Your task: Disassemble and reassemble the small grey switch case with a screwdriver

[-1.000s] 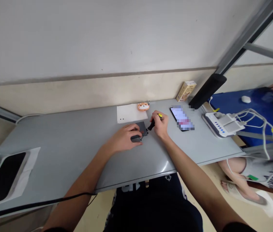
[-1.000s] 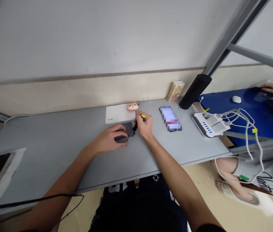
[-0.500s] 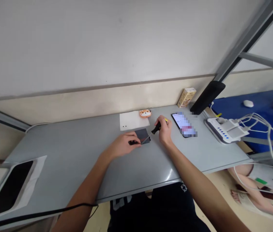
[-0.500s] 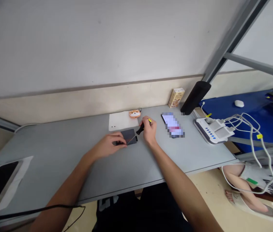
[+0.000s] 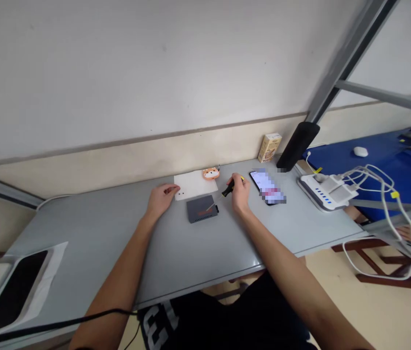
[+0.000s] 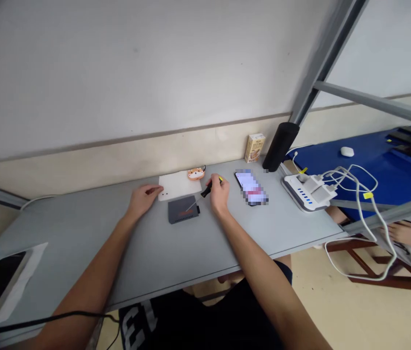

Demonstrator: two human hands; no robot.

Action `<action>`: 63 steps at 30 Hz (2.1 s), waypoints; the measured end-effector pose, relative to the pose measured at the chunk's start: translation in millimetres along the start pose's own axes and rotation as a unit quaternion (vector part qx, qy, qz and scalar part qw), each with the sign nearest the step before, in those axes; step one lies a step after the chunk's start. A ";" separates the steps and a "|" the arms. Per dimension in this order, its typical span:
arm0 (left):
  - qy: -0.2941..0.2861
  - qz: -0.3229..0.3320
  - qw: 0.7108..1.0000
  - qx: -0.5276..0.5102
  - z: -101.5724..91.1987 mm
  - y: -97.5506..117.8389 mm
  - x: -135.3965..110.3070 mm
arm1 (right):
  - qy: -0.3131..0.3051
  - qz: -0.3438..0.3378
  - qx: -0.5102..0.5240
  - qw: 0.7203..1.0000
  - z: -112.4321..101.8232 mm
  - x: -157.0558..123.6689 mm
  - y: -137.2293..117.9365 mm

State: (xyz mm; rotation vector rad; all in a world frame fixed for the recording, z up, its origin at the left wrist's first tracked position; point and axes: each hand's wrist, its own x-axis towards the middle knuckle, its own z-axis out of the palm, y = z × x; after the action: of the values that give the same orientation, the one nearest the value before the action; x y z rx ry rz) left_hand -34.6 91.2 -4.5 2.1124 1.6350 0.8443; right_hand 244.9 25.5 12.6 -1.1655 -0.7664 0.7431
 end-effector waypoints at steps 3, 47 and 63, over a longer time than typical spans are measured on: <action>-0.012 0.012 1.000 0.009 2.7 1.6 0.5 | 0.008 0.013 -0.001 1.000 -1.1 3.4 2.3; -0.227 0.184 0.956 0.000 0.7 69.5 -61.2 | -0.208 -0.452 -0.123 0.858 15.3 -63.4 -13.4; -0.254 0.158 0.954 0.003 -20.3 59.9 -56.5 | -0.044 -0.309 -0.208 0.927 -10.6 -24.0 -29.5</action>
State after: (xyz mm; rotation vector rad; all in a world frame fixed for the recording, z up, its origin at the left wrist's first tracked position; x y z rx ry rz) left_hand -11.4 18.6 32.7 2.3750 1.0558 0.3248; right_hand 244.0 -6.5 35.7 -1.1695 -1.3325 0.0994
